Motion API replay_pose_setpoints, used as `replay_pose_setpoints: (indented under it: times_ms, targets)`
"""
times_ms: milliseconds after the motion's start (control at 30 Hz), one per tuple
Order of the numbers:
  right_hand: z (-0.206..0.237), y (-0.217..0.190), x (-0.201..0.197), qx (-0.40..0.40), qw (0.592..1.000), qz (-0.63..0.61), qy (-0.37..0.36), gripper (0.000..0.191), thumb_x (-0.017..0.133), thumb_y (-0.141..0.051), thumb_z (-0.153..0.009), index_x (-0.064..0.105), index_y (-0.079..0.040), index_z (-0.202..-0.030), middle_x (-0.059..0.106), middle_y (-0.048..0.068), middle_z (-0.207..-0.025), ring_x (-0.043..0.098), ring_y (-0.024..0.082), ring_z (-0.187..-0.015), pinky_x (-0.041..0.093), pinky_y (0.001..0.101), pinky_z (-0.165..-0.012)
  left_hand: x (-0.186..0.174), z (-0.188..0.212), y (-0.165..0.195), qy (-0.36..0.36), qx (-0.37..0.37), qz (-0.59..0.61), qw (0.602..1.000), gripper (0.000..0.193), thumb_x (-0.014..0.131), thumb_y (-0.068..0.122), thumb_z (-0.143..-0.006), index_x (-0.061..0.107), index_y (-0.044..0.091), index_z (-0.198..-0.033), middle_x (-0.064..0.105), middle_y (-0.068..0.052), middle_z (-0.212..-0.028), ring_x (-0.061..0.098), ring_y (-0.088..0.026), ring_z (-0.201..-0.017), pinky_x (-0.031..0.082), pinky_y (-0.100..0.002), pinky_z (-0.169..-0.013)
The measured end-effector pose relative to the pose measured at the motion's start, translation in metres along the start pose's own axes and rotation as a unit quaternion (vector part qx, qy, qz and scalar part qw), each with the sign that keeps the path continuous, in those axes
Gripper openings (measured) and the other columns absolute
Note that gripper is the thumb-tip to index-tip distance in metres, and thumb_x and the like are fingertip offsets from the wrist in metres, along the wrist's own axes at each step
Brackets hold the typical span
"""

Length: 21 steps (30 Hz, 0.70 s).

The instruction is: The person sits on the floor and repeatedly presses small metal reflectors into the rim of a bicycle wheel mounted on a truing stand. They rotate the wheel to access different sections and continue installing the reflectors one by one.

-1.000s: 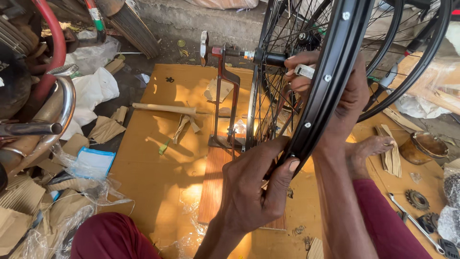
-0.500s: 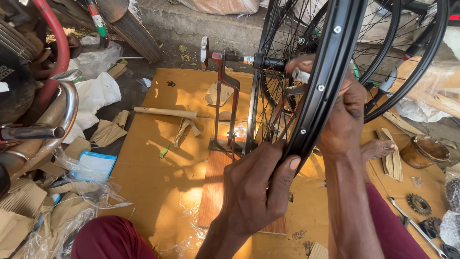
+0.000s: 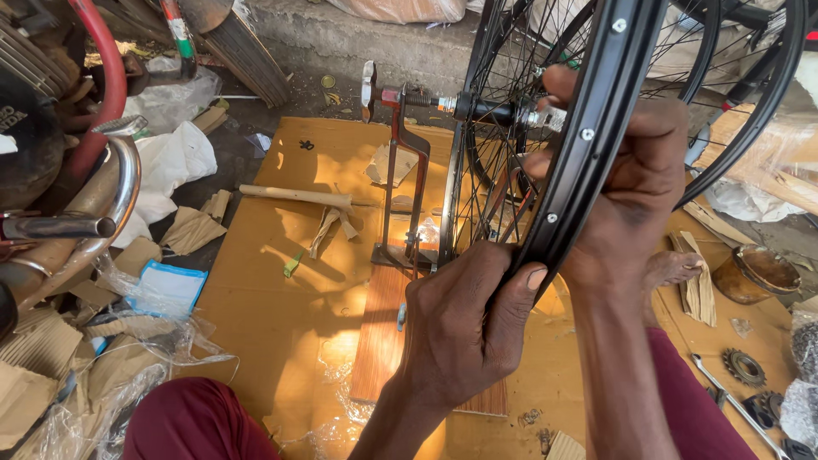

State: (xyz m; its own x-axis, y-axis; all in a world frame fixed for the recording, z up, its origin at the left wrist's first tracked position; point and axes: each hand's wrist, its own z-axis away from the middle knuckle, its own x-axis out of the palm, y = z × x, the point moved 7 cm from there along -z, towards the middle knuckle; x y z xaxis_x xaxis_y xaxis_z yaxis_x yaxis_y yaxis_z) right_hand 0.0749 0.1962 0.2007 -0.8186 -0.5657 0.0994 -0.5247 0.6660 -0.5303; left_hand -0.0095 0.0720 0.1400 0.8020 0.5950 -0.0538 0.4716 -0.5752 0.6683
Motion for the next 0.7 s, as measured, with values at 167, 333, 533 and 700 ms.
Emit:
replay_pose_setpoints:
  times_ms: [167, 333, 533, 700]
  targets:
    - [0.008, -0.023, 0.01, -0.211, 0.886, 0.403, 0.087, 0.048, 0.096, -0.019, -0.094, 0.049, -0.008, -0.091, 0.054, 0.007, -0.103, 0.052, 0.016, -0.098, 0.049, 0.0334, -0.078, -0.001, 0.002, -0.002, -0.011, -0.001, -0.004, 1.0, 0.017, 0.062, 0.014, -0.106, 0.059, 0.004, -0.092, 0.058, -0.007, -0.071, 0.059, -0.019, -0.056, 0.045, -0.034, -0.052]
    - [0.0, -0.028, 0.013, -0.248, 0.859, 0.444, 0.061, 0.049, 0.094, -0.014, -0.099, 0.048, -0.008, -0.085, 0.057, 0.008, -0.104, 0.052, 0.018, -0.096, 0.045, 0.0358, -0.076, -0.001, 0.004, -0.002, -0.012, 0.011, -0.007, 1.0, 0.019, 0.063, 0.015, -0.107, 0.059, 0.004, -0.092, 0.059, -0.007, -0.072, 0.059, -0.018, -0.057, 0.045, -0.034, -0.052]
    - [-0.014, -0.015, 0.001, 0.051, 0.987, 0.063, -0.138, 0.026, 0.07, -0.003, -0.094, 0.047, -0.014, -0.091, 0.067, 0.008, -0.114, 0.066, 0.019, -0.122, 0.065, 0.0296, -0.088, 0.001, 0.006, -0.005, -0.027, 0.017, 0.0, 0.999, 0.018, 0.062, 0.016, -0.108, 0.06, 0.004, -0.094, 0.06, -0.006, -0.074, 0.059, -0.018, -0.058, 0.045, -0.033, -0.051]
    - [-0.004, -0.014, -0.005, -0.029, 0.98, 0.122, -0.154, 0.026, 0.066, 0.001, -0.104, 0.046, -0.013, -0.097, 0.065, 0.005, -0.111, 0.067, 0.014, -0.114, 0.062, 0.0237, -0.083, 0.001, 0.008, -0.008, -0.021, 0.012, -0.005, 1.0, 0.017, 0.062, 0.015, -0.107, 0.06, 0.004, -0.094, 0.059, -0.007, -0.073, 0.06, -0.019, -0.058, 0.046, -0.034, -0.051]
